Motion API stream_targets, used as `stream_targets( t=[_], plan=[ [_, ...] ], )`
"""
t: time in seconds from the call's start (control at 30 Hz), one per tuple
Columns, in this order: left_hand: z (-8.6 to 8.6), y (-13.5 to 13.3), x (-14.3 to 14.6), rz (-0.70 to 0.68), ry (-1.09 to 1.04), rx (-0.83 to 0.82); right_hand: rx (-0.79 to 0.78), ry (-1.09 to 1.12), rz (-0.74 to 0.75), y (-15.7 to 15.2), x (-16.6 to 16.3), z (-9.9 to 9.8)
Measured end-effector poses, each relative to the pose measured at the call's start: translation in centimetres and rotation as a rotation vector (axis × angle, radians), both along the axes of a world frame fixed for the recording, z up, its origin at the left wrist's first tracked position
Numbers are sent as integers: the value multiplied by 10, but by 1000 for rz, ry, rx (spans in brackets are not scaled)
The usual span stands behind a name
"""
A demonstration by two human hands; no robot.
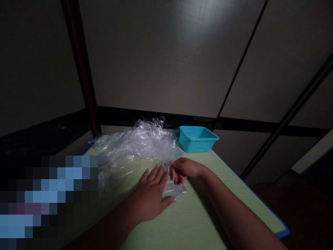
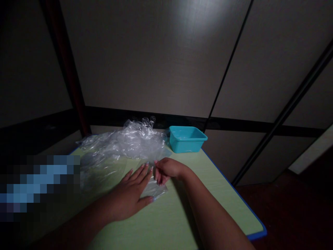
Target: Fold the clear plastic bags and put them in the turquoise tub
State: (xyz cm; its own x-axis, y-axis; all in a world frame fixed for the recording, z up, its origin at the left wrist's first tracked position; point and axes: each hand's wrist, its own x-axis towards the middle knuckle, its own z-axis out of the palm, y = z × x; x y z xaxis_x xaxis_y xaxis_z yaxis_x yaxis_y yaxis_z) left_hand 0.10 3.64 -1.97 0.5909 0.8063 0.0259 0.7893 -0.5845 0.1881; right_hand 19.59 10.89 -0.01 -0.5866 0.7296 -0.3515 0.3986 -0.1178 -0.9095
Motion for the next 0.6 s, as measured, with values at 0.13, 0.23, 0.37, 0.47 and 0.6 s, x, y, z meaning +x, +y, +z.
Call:
stream_targets(
  t=[0.13,0.23,0.37,0.47,0.6],
  plan=[
    [0,0,-2,-22,-32,-9,-87,-62,116,-2,12,9],
    [0,0,-2,-35,-41,-8,-183,-134,230,-1,24,14],
    [1,-1,-2,-41,-45,-3,-238,-185,329,-2,37,22],
    [2,-1,-2,-47,-40,-8,-196,-159,328,-5,40,30],
    [4,-1,-2,-50,-32,-12,-185,-162,376,-14,30,36]
  ],
)
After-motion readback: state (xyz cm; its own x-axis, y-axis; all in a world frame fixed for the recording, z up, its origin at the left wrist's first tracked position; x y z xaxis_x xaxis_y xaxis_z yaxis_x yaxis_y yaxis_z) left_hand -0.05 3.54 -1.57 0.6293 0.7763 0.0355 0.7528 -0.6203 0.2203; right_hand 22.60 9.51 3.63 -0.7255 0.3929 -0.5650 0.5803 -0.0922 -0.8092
